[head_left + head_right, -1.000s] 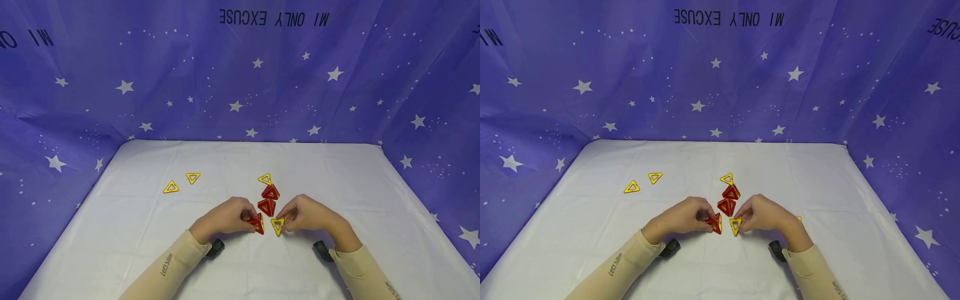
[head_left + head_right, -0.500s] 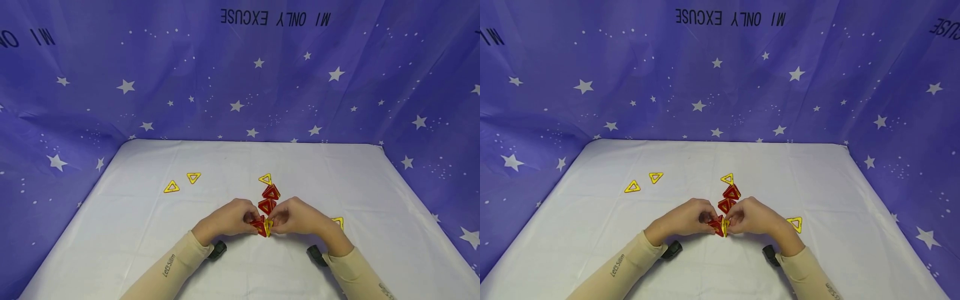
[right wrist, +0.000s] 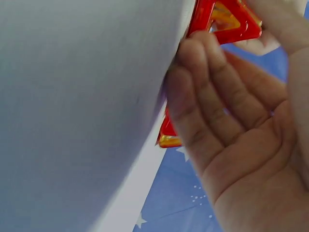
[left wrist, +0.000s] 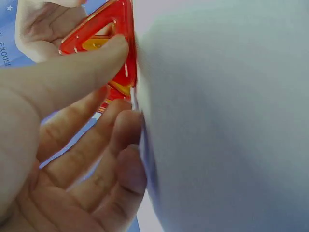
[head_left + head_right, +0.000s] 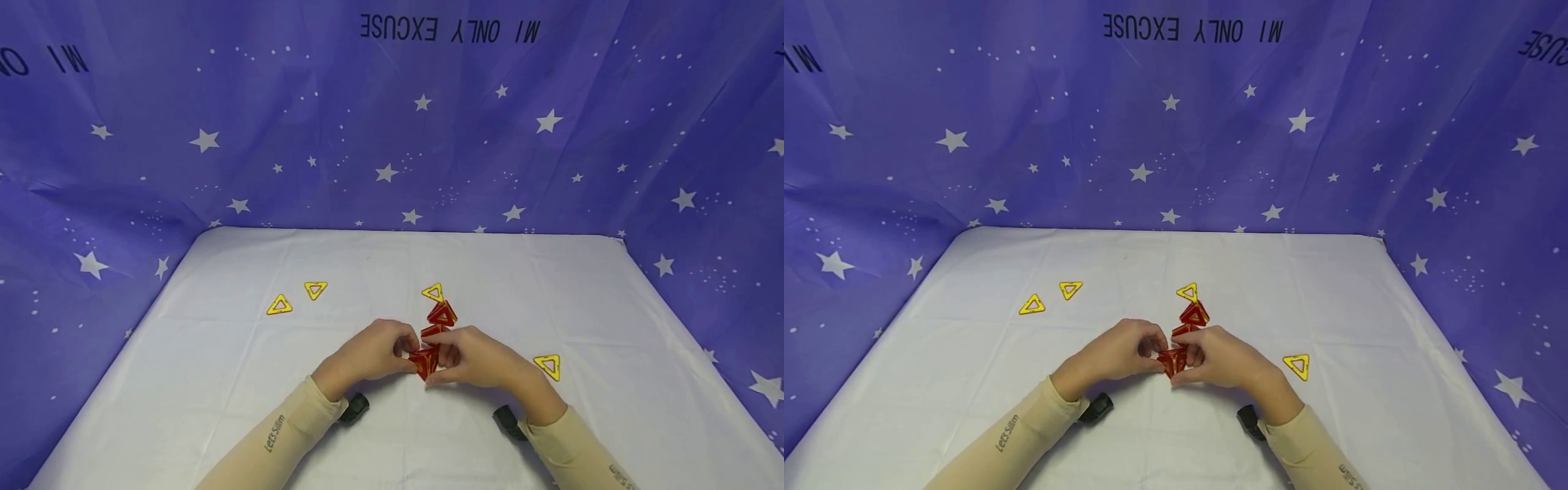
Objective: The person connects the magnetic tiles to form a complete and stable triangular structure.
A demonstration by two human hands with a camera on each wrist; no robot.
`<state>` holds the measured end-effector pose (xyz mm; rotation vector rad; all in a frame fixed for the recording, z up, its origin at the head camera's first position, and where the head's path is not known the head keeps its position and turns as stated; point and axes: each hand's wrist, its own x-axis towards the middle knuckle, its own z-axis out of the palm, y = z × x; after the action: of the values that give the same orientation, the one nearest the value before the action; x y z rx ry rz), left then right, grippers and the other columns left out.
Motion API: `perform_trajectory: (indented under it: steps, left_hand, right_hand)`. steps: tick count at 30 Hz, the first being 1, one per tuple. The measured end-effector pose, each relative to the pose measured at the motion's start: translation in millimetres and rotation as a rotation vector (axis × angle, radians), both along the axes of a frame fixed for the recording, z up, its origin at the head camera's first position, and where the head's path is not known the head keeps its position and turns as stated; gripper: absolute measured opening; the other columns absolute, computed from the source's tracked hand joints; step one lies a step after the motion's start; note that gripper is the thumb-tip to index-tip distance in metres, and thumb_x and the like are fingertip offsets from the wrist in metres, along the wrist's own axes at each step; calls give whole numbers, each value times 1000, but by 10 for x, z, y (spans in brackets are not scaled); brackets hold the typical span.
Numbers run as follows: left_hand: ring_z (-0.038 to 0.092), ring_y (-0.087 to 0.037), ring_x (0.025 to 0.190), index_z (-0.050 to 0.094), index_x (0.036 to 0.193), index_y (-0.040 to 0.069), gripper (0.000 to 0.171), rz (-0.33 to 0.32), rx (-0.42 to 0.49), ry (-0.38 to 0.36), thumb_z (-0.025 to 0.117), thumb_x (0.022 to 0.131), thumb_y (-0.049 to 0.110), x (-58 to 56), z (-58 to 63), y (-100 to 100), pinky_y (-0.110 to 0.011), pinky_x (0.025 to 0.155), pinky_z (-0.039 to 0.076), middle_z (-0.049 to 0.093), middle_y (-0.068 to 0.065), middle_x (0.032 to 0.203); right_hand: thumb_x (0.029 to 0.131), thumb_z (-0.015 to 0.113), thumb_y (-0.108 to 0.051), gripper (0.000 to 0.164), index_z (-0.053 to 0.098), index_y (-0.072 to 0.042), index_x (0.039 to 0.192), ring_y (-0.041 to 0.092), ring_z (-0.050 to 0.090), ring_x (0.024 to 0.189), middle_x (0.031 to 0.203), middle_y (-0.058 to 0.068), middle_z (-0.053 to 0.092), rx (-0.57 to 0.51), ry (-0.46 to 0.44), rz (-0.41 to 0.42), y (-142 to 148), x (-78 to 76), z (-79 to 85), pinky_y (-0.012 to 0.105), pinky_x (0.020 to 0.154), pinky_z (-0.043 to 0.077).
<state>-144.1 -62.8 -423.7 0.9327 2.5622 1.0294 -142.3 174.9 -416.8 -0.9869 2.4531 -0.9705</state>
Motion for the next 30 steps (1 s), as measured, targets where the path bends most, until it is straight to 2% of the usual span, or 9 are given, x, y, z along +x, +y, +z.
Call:
perform_trajectory:
  steps: [5,9,13,16,19,22,24,26,30]
  left_hand:
    - [60,-14,75,71,102,7,29,78,5,-17,87,78,11,-57,87,-164,-27,67,50,68,-2,90]
    - [63,-18,83,71,109,6,31,184,18,-10,84,82,14,-161,159,-426,-32,73,51,69,-5,97]
    - [64,-22,93,71,114,7,35,318,47,-36,84,83,16,-287,203,-792,-38,81,50,70,-8,106]
    - [63,-26,100,70,118,8,39,401,65,-61,83,83,17,-359,205,-1123,-43,85,48,69,-10,113]
    - [59,-30,107,69,123,8,44,492,55,-70,84,83,19,-400,177,-1471,-46,87,46,65,-12,121]
    - [53,-31,110,66,130,10,55,575,29,-83,86,81,25,-391,104,-1793,-47,87,42,58,-14,129]
    - [49,-32,112,62,136,10,64,603,2,-112,87,80,28,-370,46,-1952,-48,89,41,53,-17,132]
    - [47,-34,113,58,141,7,71,603,-32,-147,87,79,29,-345,1,-2060,-50,91,41,49,-19,136]
    - [47,-36,113,58,141,4,69,599,-77,-186,85,81,26,-330,-36,-2137,-52,92,40,49,-21,136]
  right_hand:
    - [81,87,-29,52,70,-1,120,4,55,67,74,-11,59,55,28,-33,-21,6,-7,25,61,49]
    - [83,85,-25,46,70,0,120,5,54,65,72,-11,59,81,25,-51,-4,0,1,25,60,49]
    - [84,84,-24,41,73,-3,118,4,56,66,73,-12,60,104,25,-57,15,-6,8,25,61,50]
    - [83,85,-25,43,72,-5,119,5,56,67,74,-12,60,100,34,-49,15,-6,10,25,62,50]
    - [82,86,-27,48,70,-7,123,5,56,67,74,-11,60,82,48,-33,-1,-1,12,25,63,50]
    - [82,86,-28,48,71,-11,123,4,55,67,73,-12,59,70,58,-16,-28,11,4,25,63,49]
    - [82,86,-28,42,72,-14,119,4,54,66,72,-12,59,72,69,-15,-41,18,-1,26,62,48]
    - [82,86,-28,39,73,-14,116,4,54,65,72,-12,58,78,78,-23,-46,23,-6,26,62,48]
    - [83,86,-26,36,74,-13,114,5,54,66,72,-12,58,97,98,-45,-30,22,0,26,61,48]
